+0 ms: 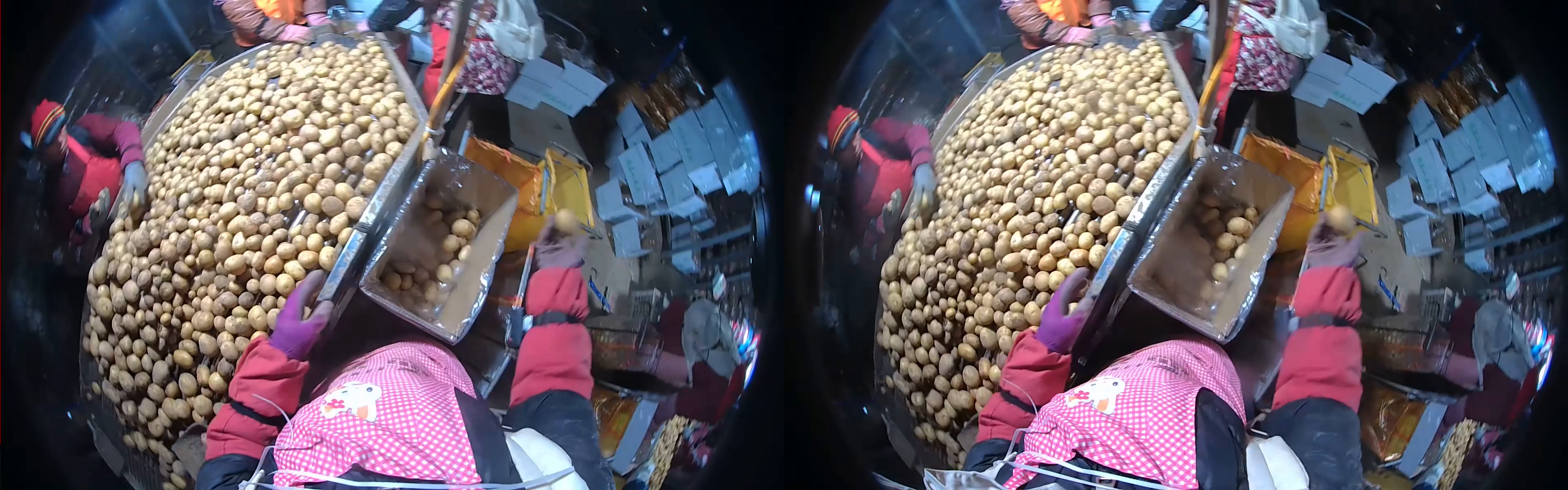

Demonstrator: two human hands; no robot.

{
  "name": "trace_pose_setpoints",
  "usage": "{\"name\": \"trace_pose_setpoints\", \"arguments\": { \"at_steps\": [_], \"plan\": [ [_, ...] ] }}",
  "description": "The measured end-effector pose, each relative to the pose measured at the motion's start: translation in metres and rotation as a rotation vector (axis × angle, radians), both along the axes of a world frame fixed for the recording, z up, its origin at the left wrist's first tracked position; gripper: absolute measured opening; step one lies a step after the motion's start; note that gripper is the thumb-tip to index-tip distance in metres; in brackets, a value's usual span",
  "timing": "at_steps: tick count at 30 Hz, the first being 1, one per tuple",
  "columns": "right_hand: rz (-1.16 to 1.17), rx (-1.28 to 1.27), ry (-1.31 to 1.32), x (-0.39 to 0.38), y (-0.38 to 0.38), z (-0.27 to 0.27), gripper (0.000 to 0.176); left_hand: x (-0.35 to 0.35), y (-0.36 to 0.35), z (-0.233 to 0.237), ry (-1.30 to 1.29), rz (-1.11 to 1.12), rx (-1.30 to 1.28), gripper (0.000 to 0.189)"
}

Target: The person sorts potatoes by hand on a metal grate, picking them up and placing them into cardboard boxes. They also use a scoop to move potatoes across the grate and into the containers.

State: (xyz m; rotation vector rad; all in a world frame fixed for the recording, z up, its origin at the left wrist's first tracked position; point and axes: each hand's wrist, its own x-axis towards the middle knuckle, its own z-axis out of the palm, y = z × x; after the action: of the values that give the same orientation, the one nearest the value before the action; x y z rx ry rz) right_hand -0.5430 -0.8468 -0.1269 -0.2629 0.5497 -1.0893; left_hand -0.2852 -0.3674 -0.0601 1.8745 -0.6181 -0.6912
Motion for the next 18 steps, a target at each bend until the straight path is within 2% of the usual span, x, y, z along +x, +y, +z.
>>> {"name": "trace_pose_setpoints", "arguments": {
  "at_steps": [3,4,5,6,7,8,9,10,11,12,13,15,16,17,18],
  "plan": [
    [0.052,0.018,0.123,0.035,-0.035,0.007,0.066,0.012,0.058,-0.039,-0.098,0.317,-0.074,0.059],
    [0.151,-0.005,0.164,0.061,-0.019,0.014,0.064,0.009,0.070,-0.028,-0.054,0.434,-0.125,0.058],
    [0.257,-0.028,0.200,0.091,0.016,0.027,0.063,0.014,0.096,-0.046,-0.131,0.501,-0.132,0.059],
    [0.373,-0.050,0.229,0.120,0.051,0.031,0.062,0.013,0.113,-0.043,-0.194,0.557,-0.095,0.060],
    [0.501,-0.075,0.292,0.147,0.083,0.025,0.059,0.010,0.134,-0.038,-0.261,0.620,-0.046,0.060],
    [0.638,-0.102,0.350,0.172,0.120,0.015,0.057,0.008,0.166,-0.051,-0.382,0.657,-0.010,0.062],
    [0.776,-0.136,0.402,0.197,0.157,0.007,0.055,-0.001,0.175,-0.018,-0.329,0.737,0.153,0.063],
    [0.949,-0.178,0.388,0.220,0.192,0.005,0.050,-0.007,0.204,-0.027,-0.455,0.785,0.205,0.064],
    [1.159,-0.333,0.459,0.243,0.220,0.001,0.044,-0.014,0.233,-0.037,-0.577,0.815,0.256,0.065],
    [1.356,-0.528,0.509,0.267,0.249,-0.003,0.039,-0.022,0.253,-0.028,-0.634,0.823,0.368,0.066],
    [1.421,-0.909,0.538,0.271,0.304,0.034,0.035,-0.029,0.268,-0.018,-0.584,0.885,0.444,0.071],
    [1.303,-1.638,0.422,0.285,0.375,0.035,0.040,-0.044,0.303,-0.028,-0.682,0.908,0.657,0.077],
    [1.222,-1.990,0.345,0.293,0.405,0.038,0.044,-0.052,0.311,-0.018,-0.602,0.868,0.792,0.081],
    [1.098,-2.331,0.243,0.300,0.433,0.041,0.048,-0.057,0.318,-0.020,-0.545,0.860,0.808,0.084],
    [1.179,-2.439,0.247,0.297,0.463,0.038,0.052,-0.061,0.318,-0.020,-0.569,0.808,0.884,0.087]
  ]
}}
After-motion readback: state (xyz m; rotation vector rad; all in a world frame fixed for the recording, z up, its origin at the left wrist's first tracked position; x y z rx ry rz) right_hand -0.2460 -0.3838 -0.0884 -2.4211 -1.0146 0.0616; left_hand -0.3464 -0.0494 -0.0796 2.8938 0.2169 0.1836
